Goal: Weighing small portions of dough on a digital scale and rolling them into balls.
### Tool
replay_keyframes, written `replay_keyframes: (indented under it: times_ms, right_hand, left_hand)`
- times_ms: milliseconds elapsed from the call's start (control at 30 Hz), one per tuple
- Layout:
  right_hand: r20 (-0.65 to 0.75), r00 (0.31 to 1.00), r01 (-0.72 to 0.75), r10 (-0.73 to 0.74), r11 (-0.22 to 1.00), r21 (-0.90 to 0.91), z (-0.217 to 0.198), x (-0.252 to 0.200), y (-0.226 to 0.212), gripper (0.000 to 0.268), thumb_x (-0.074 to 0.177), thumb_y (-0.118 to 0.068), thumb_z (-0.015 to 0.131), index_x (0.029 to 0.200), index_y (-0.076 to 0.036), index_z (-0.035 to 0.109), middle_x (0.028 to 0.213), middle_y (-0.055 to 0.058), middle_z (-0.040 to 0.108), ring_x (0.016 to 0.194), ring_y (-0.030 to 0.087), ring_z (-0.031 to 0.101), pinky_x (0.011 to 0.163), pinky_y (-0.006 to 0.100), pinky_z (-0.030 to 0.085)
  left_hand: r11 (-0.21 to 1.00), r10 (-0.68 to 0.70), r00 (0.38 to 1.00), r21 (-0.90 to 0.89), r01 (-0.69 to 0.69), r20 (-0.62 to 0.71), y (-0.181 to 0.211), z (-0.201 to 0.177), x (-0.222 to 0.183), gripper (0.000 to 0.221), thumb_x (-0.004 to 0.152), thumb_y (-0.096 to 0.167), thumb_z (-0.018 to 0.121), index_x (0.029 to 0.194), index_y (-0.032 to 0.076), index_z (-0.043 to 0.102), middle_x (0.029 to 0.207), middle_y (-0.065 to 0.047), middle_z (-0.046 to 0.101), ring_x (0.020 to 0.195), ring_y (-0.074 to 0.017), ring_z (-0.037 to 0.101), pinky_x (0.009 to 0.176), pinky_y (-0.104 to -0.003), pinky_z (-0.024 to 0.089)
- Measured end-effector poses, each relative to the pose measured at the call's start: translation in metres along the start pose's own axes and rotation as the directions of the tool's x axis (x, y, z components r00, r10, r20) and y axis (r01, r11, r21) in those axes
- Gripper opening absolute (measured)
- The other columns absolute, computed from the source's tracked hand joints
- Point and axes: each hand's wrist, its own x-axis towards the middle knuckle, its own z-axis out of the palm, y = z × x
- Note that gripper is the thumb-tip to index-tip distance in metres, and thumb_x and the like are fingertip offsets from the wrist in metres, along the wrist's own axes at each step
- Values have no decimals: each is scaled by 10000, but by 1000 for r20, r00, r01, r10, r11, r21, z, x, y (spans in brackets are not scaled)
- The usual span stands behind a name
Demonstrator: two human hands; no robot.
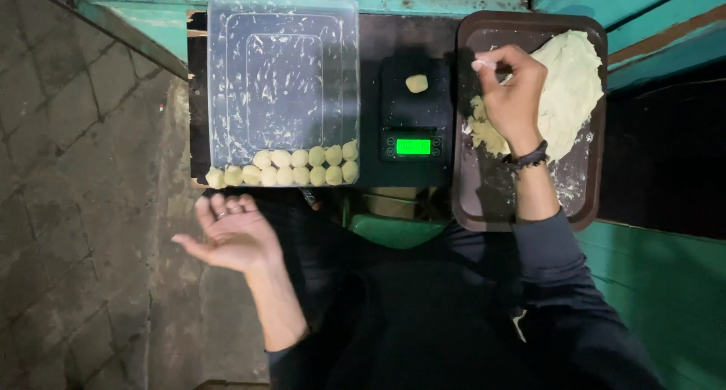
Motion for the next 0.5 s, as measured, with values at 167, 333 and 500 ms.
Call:
replay_keyframes:
  times_ms: [167, 333, 500]
  right_hand:
    - [87, 995, -53, 54, 998, -19, 19, 0, 17, 173, 919, 98, 835, 858, 43, 683, 841, 79, 707, 679, 162, 549, 633, 276, 437]
    - [85, 994, -63, 66, 997, -40, 38, 1, 26, 246, 893, 78, 854, 794, 14, 639, 799, 61, 657, 664, 162, 509, 652, 281, 454]
    - [112, 986, -123, 123, 992, -12, 52, -3, 51, 118, 969, -24, 842, 884, -37, 760, 686, 176, 655, 646, 303, 654, 665, 342, 486]
  left_hand:
    - [994, 108, 990, 39, -105, -90, 31, -25, 13, 578, 905, 621, 452, 980, 100, 691, 814, -23, 623, 775, -160, 596, 716, -290, 460]
    - [993, 113, 984, 42, -108, -141, 45, -32, 17, 570, 843, 636, 520, 957, 102, 685, 796, -21, 584, 759, -165, 555, 729, -286, 437]
    - [995, 88, 974, 70, -75, -210, 50, -39, 21, 534, 869, 607, 472, 994, 149, 717, 886, -47, 711, 755, -174, 624, 756, -322, 556]
